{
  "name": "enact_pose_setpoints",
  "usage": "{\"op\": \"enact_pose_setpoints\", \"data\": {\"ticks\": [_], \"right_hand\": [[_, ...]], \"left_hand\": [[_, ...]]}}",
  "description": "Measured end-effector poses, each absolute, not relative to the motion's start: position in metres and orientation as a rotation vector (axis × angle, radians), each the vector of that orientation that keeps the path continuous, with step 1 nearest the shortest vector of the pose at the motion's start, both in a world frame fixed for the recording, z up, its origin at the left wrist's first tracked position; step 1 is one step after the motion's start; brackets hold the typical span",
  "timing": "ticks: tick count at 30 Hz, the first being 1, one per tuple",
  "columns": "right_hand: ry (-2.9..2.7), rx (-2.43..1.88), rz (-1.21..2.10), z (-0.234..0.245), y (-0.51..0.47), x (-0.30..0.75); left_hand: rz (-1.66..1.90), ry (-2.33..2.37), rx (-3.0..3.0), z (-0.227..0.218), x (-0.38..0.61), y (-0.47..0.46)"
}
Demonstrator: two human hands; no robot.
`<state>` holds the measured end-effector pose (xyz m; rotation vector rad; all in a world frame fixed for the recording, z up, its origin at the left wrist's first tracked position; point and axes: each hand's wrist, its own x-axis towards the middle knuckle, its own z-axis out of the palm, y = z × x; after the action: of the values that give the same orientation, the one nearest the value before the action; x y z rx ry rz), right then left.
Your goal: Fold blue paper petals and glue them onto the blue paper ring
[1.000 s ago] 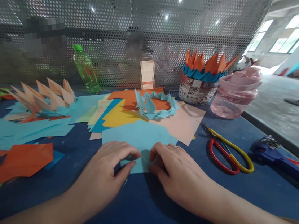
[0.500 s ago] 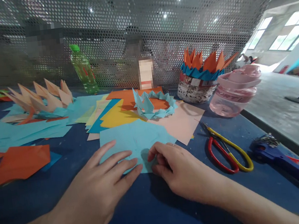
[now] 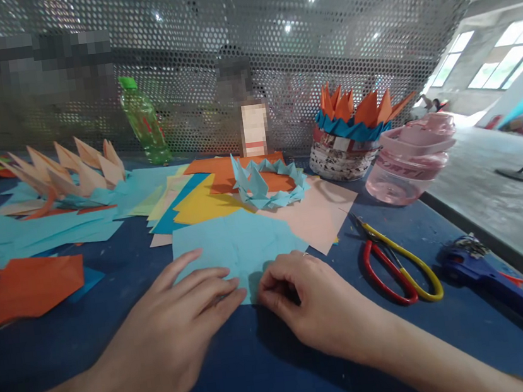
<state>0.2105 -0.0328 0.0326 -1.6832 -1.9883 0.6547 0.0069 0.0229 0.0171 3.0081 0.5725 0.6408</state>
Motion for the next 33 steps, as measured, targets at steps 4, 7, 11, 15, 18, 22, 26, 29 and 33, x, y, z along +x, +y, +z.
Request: {"op": "enact_pose_setpoints", "data": {"ticks": [4,7,11,15,18,22,26,29,33], "right_hand": [[-1.930,-1.701,0.650,0.031,-0.032,0.208],[-1.913,-1.702,0.657,0.030,-0.032,0.208],[-1.898,-1.715,0.689,0.031,-0.032,0.208],[-1.896,-1.725,0.704,0.034,-0.033,0.206],[-1.918,-1.725,0.664,0.035,-0.034,0.205],[-1.941,-1.719,0.619,0.033,-0.035,0.205],[-1.929,-1.758,0.539,0.029,-0.035,0.205],[-1.935,-1.758,0.493,0.025,-0.034,0.204],[-1.933,-1.753,0.482,0.023,-0.034,0.203]], "left_hand": [[0.648,0.578,3.008,0.015,0.007,0.022],[0.662,0.571,3.009,0.014,0.006,0.022],[0.656,0.569,3.019,0.015,0.006,0.022],[0.701,0.541,3.048,0.014,0.006,0.023],[0.708,0.527,3.076,0.013,0.006,0.023],[0.727,0.506,3.095,0.012,0.006,0.024],[0.716,0.528,3.104,0.013,0.007,0.023],[0.706,0.541,3.126,0.014,0.007,0.022],[0.710,0.528,3.139,0.013,0.007,0.021]]}}
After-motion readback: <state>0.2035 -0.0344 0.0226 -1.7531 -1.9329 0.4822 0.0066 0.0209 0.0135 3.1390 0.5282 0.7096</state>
